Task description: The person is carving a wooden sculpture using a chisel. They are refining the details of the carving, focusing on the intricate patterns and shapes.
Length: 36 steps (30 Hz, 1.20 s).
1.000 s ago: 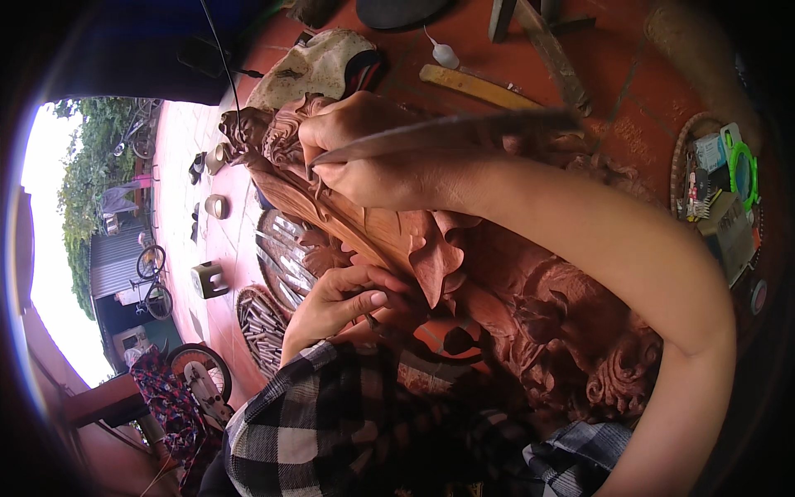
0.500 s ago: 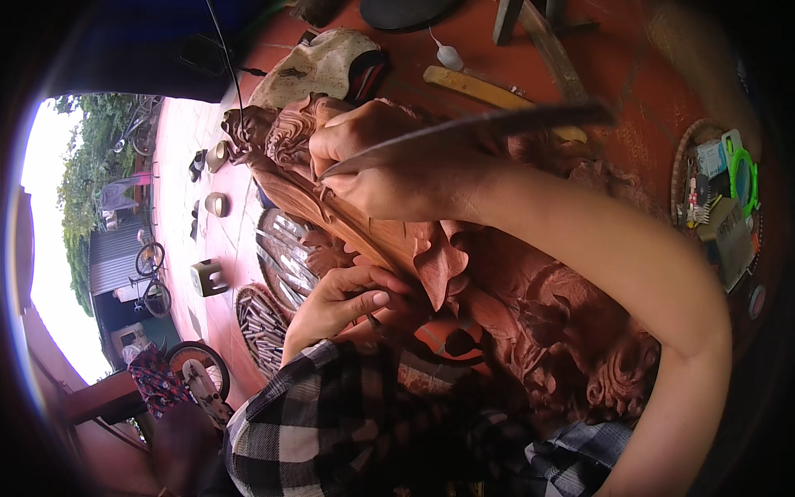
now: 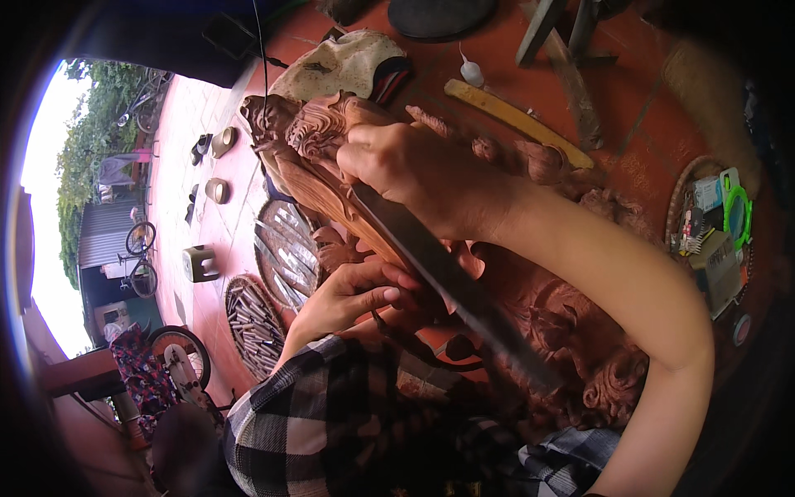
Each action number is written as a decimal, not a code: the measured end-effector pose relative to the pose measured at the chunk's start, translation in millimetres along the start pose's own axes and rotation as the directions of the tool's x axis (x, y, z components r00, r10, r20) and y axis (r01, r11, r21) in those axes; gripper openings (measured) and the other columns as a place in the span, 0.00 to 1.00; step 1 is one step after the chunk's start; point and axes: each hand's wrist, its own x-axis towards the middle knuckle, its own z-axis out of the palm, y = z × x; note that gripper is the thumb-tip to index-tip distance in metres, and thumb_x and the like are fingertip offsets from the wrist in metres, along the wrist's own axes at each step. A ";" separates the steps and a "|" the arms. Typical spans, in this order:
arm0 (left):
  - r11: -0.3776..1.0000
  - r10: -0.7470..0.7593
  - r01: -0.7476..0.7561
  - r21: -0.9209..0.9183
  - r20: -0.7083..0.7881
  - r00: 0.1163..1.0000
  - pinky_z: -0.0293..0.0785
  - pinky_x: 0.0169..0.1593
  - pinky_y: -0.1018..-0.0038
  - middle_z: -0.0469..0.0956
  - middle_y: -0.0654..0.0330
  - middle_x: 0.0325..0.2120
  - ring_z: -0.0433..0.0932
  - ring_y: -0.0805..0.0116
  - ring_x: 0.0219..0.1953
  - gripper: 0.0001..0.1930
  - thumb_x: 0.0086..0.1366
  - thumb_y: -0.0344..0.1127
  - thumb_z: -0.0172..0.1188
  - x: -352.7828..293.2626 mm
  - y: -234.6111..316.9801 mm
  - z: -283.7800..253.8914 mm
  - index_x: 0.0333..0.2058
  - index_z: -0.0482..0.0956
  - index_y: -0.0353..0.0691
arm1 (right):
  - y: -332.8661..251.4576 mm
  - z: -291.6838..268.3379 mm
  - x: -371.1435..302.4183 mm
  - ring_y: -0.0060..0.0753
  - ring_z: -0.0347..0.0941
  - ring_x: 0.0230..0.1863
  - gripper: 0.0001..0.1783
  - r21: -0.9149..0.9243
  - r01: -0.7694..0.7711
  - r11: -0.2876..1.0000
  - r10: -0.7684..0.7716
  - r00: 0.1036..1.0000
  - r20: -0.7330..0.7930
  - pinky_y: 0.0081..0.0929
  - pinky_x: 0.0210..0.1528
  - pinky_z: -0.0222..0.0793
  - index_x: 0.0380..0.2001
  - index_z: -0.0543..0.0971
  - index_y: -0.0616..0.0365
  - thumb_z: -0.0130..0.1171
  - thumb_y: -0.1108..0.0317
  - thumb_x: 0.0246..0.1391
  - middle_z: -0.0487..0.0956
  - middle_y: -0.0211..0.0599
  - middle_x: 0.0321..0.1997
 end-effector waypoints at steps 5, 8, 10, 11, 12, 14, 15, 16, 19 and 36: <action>0.997 0.073 -0.074 -0.007 -0.129 0.989 0.74 0.50 0.75 0.81 0.56 0.41 0.80 0.70 0.43 0.16 0.69 0.37 0.58 -0.6 13.7 3.1 0.49 0.76 0.30 | -3.1 -19.3 -1.6 0.42 0.75 0.31 0.06 0.122 -0.069 0.990 0.090 0.981 -0.172 0.34 0.33 0.69 0.29 0.78 0.59 0.65 0.75 0.48 0.76 0.39 0.28; 0.989 0.084 -0.094 -0.116 -0.084 0.993 0.76 0.48 0.72 0.78 0.48 0.46 0.81 0.65 0.44 0.24 0.71 0.42 0.55 5.6 37.8 6.9 0.57 0.69 0.29 | -7.0 -25.4 -13.3 0.45 0.76 0.31 0.08 0.051 -0.059 0.997 0.068 0.979 -0.191 0.36 0.31 0.70 0.31 0.77 0.56 0.66 0.73 0.47 0.76 0.39 0.28; 0.968 0.157 -0.163 -0.188 -0.049 0.986 0.76 0.49 0.71 0.77 0.45 0.49 0.81 0.62 0.46 0.26 0.72 0.43 0.53 15.6 48.7 12.5 0.61 0.65 0.31 | -9.8 -25.6 -23.6 0.45 0.76 0.31 0.10 0.020 -0.070 0.997 0.072 0.983 -0.169 0.36 0.31 0.70 0.33 0.77 0.55 0.67 0.73 0.46 0.76 0.40 0.29; 0.951 0.171 -0.178 -0.254 -0.050 0.984 0.73 0.56 0.68 0.70 0.42 0.56 0.76 0.56 0.54 0.34 0.71 0.46 0.55 21.0 50.0 17.3 0.66 0.55 0.30 | -7.9 -22.4 -30.6 0.45 0.75 0.31 0.10 0.001 -0.099 0.995 0.098 0.984 -0.148 0.36 0.33 0.71 0.34 0.77 0.57 0.65 0.73 0.46 0.76 0.40 0.29; 0.923 0.209 -0.213 -0.321 -0.049 0.977 0.70 0.58 0.66 0.68 0.43 0.58 0.73 0.57 0.58 0.36 0.71 0.46 0.55 25.1 50.6 20.1 0.67 0.52 0.29 | -12.8 -22.8 -33.2 0.46 0.75 0.30 0.10 0.010 -0.089 0.996 0.089 0.979 -0.182 0.37 0.35 0.71 0.34 0.77 0.58 0.64 0.74 0.46 0.75 0.41 0.29; 0.847 0.283 -0.278 -0.454 -0.059 0.957 0.64 0.64 0.63 0.64 0.45 0.61 0.66 0.58 0.64 0.40 0.70 0.47 0.55 30.7 49.7 24.6 0.68 0.47 0.29 | -23.6 -28.2 -36.2 0.47 0.75 0.31 0.12 0.012 -0.048 0.999 0.049 0.976 -0.212 0.37 0.38 0.72 0.37 0.77 0.62 0.61 0.74 0.46 0.75 0.43 0.30; 0.845 0.267 -0.279 -0.456 -0.092 0.959 0.60 0.66 0.61 0.61 0.44 0.63 0.63 0.56 0.66 0.43 0.69 0.49 0.56 31.0 49.6 27.6 0.69 0.42 0.29 | -26.5 -31.0 -37.6 0.47 0.76 0.31 0.14 0.010 -0.018 1.000 0.019 0.979 -0.204 0.37 0.41 0.73 0.40 0.77 0.64 0.60 0.75 0.46 0.76 0.44 0.31; 0.825 0.279 -0.277 -0.493 -0.072 0.958 0.60 0.66 0.61 0.61 0.44 0.63 0.63 0.56 0.65 0.43 0.70 0.48 0.56 32.8 49.2 28.0 0.69 0.42 0.29 | -29.3 -33.8 -39.2 0.48 0.76 0.32 0.17 0.006 0.012 1.000 -0.010 0.980 -0.200 0.38 0.43 0.73 0.42 0.77 0.66 0.59 0.75 0.46 0.76 0.45 0.32; 0.749 0.266 -0.251 -0.613 -0.068 0.961 0.62 0.66 0.59 0.64 0.45 0.61 0.65 0.54 0.64 0.38 0.71 0.46 0.53 35.3 45.7 29.4 0.67 0.48 0.27 | -28.4 -37.0 -40.1 0.41 0.79 0.41 0.20 -0.075 -0.027 0.997 0.017 0.992 -0.125 0.31 0.44 0.74 0.50 0.77 0.64 0.57 0.75 0.52 0.78 0.44 0.41; 0.603 0.281 -0.278 -0.748 -0.127 0.951 0.68 0.59 0.68 0.75 0.64 0.46 0.73 0.72 0.53 0.22 0.73 0.46 0.52 30.0 23.4 16.5 0.57 0.65 0.38 | -29.7 1.5 -30.8 0.50 0.81 0.46 0.17 -0.442 0.244 0.863 -0.246 0.968 0.053 0.35 0.44 0.81 0.44 0.78 0.75 0.56 0.75 0.51 0.78 0.54 0.45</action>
